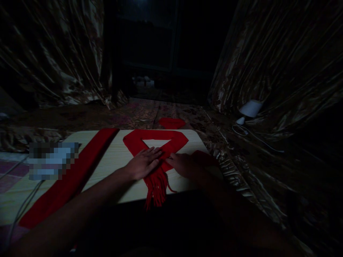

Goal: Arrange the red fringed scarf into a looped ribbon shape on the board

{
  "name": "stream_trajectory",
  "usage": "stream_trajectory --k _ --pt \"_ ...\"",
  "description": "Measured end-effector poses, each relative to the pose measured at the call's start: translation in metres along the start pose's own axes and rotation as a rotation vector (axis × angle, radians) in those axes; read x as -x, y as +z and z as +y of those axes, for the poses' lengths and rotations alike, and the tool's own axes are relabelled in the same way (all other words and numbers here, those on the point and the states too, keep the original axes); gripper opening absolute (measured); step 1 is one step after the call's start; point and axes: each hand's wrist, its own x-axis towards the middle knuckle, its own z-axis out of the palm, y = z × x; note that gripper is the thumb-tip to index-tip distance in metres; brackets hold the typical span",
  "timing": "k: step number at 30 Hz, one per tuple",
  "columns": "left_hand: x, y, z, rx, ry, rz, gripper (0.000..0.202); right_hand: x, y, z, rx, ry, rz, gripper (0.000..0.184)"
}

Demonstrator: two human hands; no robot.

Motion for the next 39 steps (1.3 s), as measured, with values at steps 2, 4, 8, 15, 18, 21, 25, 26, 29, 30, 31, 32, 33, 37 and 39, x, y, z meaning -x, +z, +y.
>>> stream_trajectory --k 2,4,8,15,18,21,25,26,29,30,31,32,33,37,39 --pt "-0.012 0.005 -0.004 -0.038 -0.075 -0.127 0.065 0.002 -0.003 -0.003 0.053 0.010 -0.014 0.032" --pt "-0.017 0.010 -0.009 -0.055 -0.111 -0.184 0.066 0.007 -0.004 -0.004 0.078 0.053 0.001 0.036" --pt "-0.016 0.011 -0.012 -0.060 -0.116 -0.200 0.066 0.018 -0.002 -0.002 -0.001 0.121 0.036 0.046" --pt "-0.015 0.007 -0.008 -0.066 -0.114 -0.208 0.068 0.021 0.005 0.007 -0.037 0.177 -0.031 0.041" --pt "-0.014 0.007 -0.009 -0.049 -0.113 -0.204 0.069 0.022 0.007 0.008 0.062 0.165 -0.120 0.032" --pt "-0.012 0.007 -0.010 -0.047 -0.107 -0.190 0.071 0.025 0.008 0.007 0.130 0.177 -0.110 0.029" --pt "-0.011 0.009 -0.012 -0.058 -0.076 -0.176 0.073 0.029 0.006 0.006 0.190 0.272 -0.046 0.028" --pt "-0.011 0.009 -0.013 -0.059 -0.072 -0.175 0.073 0.029 0.006 0.006 0.203 0.296 -0.026 0.028" --pt "-0.010 0.010 -0.014 -0.056 -0.068 -0.163 0.076 0.028 0.007 0.008 0.226 0.321 0.049 0.029" --pt "-0.009 0.010 -0.014 -0.053 -0.068 -0.158 0.077 0.028 0.008 0.009 0.225 0.319 0.066 0.030" --pt "-0.009 0.010 -0.015 -0.052 -0.068 -0.153 0.078 0.027 0.011 0.010 0.217 0.314 0.073 0.030" --pt "-0.009 0.011 -0.015 -0.052 -0.067 -0.151 0.079 0.026 0.013 0.012 0.198 0.300 0.068 0.030" --pt "-0.008 0.011 -0.016 -0.055 -0.067 -0.150 0.079 0.026 0.017 0.014 0.167 0.280 0.059 0.029" --pt "-0.007 0.014 -0.018 -0.076 -0.059 -0.151 0.078 0.028 0.024 0.030 -0.032 0.235 0.070 0.025" --pt "-0.007 0.014 -0.018 -0.083 -0.052 -0.149 0.078 0.030 0.022 0.043 -0.129 0.270 0.049 0.033"
